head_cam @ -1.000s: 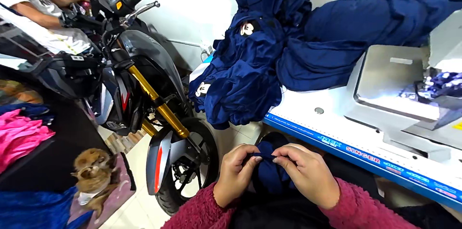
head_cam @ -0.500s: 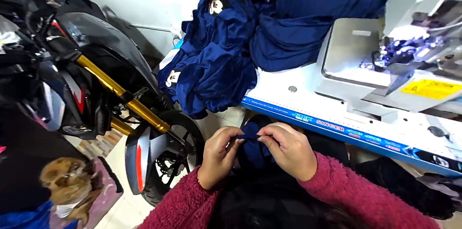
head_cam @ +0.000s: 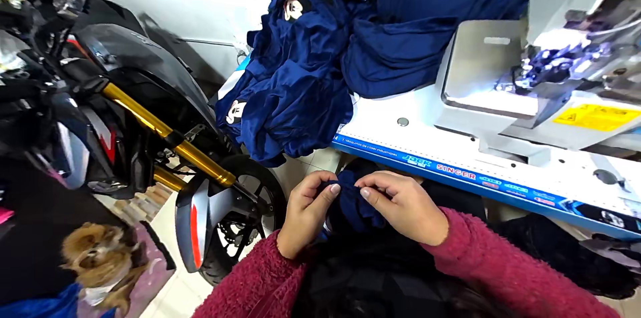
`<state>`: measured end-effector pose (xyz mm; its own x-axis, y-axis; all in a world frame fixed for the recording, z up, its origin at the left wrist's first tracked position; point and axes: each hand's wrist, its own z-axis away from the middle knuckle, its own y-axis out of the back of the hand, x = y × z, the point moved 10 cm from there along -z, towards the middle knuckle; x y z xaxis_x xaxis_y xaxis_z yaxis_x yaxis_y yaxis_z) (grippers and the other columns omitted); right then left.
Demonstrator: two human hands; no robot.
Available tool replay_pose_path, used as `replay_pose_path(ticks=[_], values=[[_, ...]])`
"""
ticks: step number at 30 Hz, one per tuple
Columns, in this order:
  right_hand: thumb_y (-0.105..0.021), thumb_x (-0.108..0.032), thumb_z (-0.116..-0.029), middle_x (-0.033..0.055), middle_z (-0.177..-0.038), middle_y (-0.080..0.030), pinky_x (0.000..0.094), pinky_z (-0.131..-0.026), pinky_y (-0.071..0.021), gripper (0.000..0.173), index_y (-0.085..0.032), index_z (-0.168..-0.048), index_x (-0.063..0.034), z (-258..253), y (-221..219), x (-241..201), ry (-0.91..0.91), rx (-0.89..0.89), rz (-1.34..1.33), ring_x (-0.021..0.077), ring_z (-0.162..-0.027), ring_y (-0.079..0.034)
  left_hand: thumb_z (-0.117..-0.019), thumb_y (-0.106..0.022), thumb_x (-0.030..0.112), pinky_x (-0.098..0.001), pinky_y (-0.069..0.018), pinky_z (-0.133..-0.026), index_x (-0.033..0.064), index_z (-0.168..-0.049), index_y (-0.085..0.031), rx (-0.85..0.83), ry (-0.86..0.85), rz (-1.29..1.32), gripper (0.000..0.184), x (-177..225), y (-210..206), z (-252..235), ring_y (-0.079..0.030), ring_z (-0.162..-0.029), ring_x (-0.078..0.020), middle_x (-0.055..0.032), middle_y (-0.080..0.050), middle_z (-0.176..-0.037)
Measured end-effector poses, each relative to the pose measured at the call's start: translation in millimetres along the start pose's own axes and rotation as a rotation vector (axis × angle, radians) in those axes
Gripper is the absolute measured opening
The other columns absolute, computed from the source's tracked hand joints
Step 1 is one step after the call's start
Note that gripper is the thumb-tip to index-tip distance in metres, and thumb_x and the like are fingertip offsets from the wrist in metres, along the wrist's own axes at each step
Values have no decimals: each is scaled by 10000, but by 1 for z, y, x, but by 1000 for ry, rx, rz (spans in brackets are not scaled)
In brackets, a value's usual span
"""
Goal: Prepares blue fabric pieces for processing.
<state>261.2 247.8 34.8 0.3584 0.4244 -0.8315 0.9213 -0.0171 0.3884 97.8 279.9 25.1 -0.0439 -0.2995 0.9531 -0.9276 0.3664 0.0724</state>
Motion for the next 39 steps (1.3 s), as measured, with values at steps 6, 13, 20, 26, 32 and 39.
replay_pose_path(ticks=[6,13,20,26,32,39], values=[[-683,-241,-870,-10,-961,-715,177,-647,-568,218,-743,-1029,-105,-12,-1,-21,142,-66,115,10,-791,-661,-1006,-585,94,-250,-568,-714,77,-1077,-691,17,-3,38,128,4,3,-1,-658,-802,-66,-2,-697,-918],[-613,-269,-997,22,-909,-738,222,-754,-586,243,-763,-977,-79,-6,-3,-40,378,-62,355,83,-830,-700,-996,-579,73,-246,-571,-705,19,-1048,-657,52,-125,19,108,17,-4,10,-650,-805,-63,-35,-673,-937],[-593,-352,-1017,-61,-936,-724,168,-773,-562,274,-753,-987,-131,11,1,-3,163,-99,166,-21,-858,-660,-984,-583,56,-261,-566,-758,-58,-982,-655,28,-218,56,135,18,-18,19,-642,-851,-90,-93,-666,-938],[-597,-267,-1025,-94,-919,-727,174,-689,-581,195,-760,-1058,-165,-1,0,0,32,-68,-62,-11,-781,-667,-1017,-574,98,-273,-571,-814,2,-1039,-662,-6,-229,-33,131,22,-6,19,-648,-919,-87,-49,-666,-990],[-567,-172,-1052,-8,-952,-757,278,-773,-645,173,-706,-1040,-71,-22,-3,7,-19,-93,-267,89,-840,-736,-1040,-576,170,-253,-573,-823,68,-1069,-662,-84,-271,-78,136,23,-4,17,-646,-934,-63,0,-664,-1011],[-590,-177,-1033,-4,-952,-730,213,-774,-600,184,-727,-1024,-54,-24,-6,14,151,-207,-195,41,-854,-691,-1042,-592,216,-248,-572,-811,88,-1061,-668,-104,-261,-111,150,25,-2,11,-644,-915,-58,14,-660,-994]])
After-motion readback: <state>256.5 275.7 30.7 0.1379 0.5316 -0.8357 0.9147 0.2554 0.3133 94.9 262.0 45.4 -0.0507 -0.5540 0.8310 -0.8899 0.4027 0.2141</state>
